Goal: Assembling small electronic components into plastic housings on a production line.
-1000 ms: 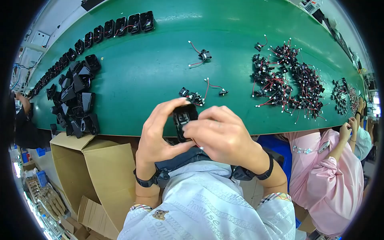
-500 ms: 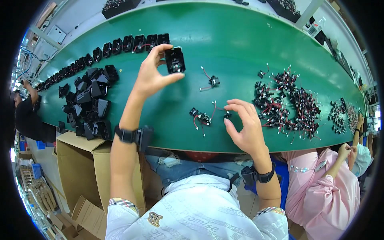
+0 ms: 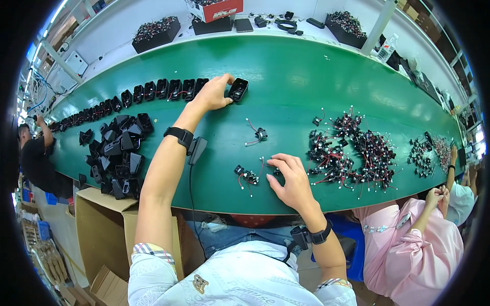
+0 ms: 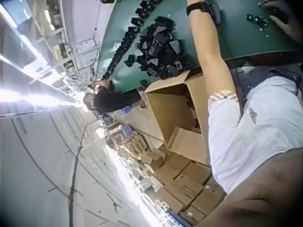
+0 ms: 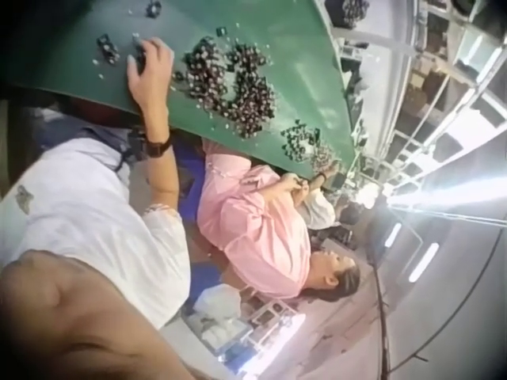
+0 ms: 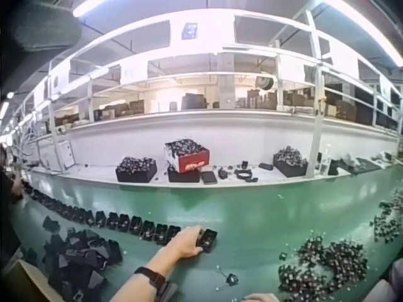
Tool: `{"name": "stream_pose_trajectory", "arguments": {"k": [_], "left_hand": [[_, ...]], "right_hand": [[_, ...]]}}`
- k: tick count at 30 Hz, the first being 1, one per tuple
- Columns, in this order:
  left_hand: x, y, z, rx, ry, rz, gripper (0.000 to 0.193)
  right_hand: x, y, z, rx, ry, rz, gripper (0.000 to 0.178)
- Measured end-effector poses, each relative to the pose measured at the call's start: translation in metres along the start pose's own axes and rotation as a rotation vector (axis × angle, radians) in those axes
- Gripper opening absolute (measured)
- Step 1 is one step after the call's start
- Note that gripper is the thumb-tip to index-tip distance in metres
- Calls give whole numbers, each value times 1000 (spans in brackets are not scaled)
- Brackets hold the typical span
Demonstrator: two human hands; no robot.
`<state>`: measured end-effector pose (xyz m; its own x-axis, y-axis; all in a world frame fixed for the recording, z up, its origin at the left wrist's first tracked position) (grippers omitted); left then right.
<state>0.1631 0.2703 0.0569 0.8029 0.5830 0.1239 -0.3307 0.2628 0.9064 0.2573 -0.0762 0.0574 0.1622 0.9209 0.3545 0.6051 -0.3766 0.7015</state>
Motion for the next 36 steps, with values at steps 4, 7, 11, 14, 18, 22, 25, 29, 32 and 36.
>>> {"name": "stream_pose_trajectory", "arguments": {"k": [4,7,11,14,18,22,25,29,32,36], "left_hand": [[0,10,26,196,43,26,82],[-6,17,35,288,-189,181,76],[6,10,34,422,-243,-4,82],[11,13,34,490,-121,-77,81],[11,20,25,632,-60,-83,81],[9,22,17,666,-29,-85,83],[-12,31,9,593,-32,106,82],[-85,65,35,229,-118,453,68],[-175,84,20,63,44,618,40],[-279,79,-6,370,501,892,34]], "right_hand": [[1,4,3,-8,-6,24,35],[1,3,1,24,0,24,34],[0,1,4,20,19,35,32],[-3,-1,4,37,19,61,31],[-7,0,7,-18,5,63,29],[-10,-1,8,-64,-52,127,29],[-7,-2,4,7,-120,169,28],[-18,11,16,-34,-158,169,19],[-20,15,7,38,-212,130,15],[-20,12,9,74,-159,159,14]]}}
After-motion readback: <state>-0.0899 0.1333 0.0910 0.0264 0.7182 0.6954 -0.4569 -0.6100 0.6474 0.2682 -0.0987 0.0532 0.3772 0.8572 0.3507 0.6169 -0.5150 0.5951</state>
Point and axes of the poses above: each hand's wrist, its own x-axis towards the middle knuckle, its own y-axis out of the back of the hand, z = x × y, the point moved 3 cm from there along x, towards the middle knuckle, and after that the axes turned 3 degrees about y, right-handed, at the moved point
